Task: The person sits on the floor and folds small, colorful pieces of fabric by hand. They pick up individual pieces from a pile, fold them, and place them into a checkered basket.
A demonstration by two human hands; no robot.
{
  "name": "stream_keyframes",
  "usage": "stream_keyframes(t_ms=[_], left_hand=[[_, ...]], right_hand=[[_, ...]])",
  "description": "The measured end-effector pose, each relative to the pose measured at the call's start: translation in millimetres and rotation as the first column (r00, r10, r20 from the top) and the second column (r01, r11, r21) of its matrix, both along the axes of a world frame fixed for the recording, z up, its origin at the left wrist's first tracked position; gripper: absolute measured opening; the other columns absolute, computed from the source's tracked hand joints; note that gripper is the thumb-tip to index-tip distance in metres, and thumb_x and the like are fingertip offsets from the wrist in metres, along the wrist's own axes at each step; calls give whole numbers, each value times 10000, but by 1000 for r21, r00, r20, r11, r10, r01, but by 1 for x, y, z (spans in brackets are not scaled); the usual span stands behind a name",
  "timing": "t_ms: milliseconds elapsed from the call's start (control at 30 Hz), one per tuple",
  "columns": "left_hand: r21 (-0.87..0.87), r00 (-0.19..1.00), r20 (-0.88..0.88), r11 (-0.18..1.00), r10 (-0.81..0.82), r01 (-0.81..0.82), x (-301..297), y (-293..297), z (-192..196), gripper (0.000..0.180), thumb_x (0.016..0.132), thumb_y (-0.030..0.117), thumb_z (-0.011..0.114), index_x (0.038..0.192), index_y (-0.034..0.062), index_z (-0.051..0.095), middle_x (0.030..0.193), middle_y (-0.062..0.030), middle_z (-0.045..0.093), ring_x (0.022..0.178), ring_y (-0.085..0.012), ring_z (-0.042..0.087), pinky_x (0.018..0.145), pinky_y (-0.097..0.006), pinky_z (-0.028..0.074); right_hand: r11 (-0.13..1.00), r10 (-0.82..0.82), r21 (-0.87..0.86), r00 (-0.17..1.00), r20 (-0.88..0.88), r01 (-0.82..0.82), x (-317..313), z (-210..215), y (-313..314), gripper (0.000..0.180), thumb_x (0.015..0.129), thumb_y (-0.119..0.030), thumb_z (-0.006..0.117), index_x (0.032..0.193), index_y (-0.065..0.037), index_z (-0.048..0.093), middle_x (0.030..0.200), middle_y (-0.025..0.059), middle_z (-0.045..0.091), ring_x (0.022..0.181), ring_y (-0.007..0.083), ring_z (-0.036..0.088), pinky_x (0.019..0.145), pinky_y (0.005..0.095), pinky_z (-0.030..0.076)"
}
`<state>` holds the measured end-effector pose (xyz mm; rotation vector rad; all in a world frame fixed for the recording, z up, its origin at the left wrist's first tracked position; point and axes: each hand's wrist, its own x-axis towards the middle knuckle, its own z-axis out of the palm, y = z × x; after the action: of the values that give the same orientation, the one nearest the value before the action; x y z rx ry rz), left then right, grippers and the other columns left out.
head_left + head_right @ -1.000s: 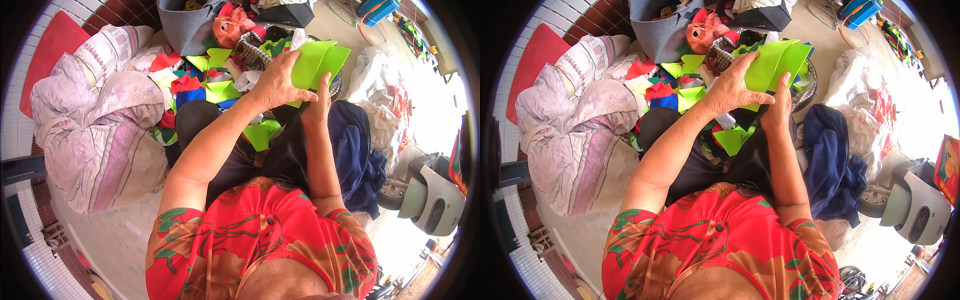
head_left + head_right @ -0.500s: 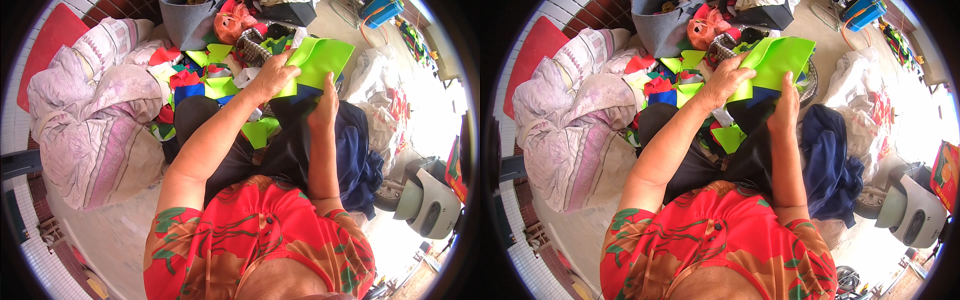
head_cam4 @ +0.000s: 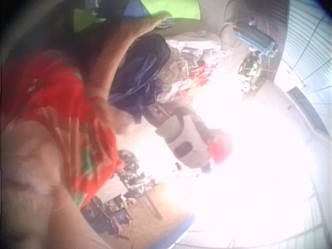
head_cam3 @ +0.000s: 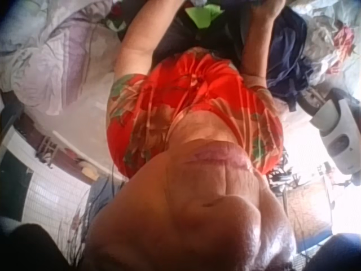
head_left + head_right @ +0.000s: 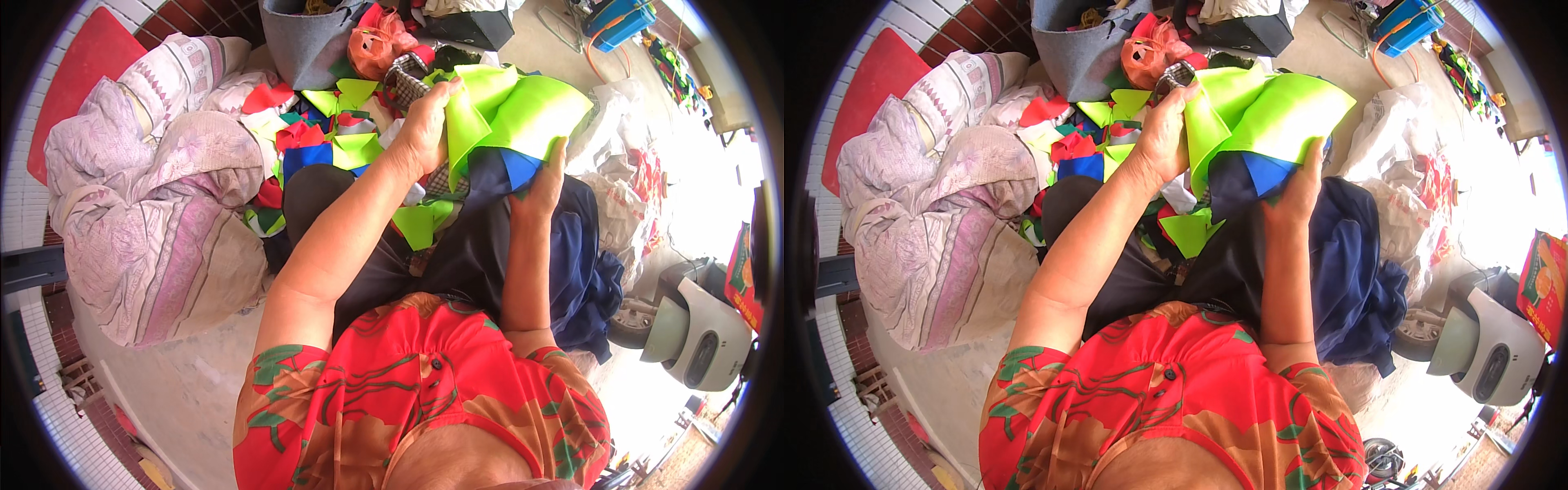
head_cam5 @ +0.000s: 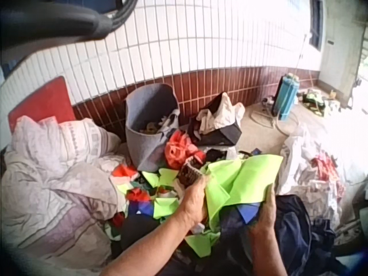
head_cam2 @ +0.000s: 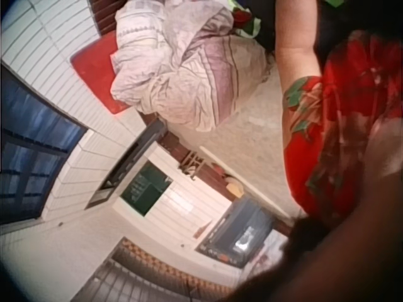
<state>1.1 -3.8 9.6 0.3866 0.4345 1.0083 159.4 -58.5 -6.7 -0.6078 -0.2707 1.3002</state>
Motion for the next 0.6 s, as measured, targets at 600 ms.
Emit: stream_keyframes(t_ms=[600], left_hand=[[204, 976, -216, 979, 29, 16, 12, -8, -7, 299, 927, 215, 531, 1183, 60, 542, 1065, -41, 604, 939, -133, 592, 830, -291, 491]], right_hand=[[990, 124, -4, 873, 472, -139, -23, 10, 10, 543, 809, -55, 685, 1299, -12, 455, 1095, 80, 603, 948, 168, 605, 826, 287, 498]])
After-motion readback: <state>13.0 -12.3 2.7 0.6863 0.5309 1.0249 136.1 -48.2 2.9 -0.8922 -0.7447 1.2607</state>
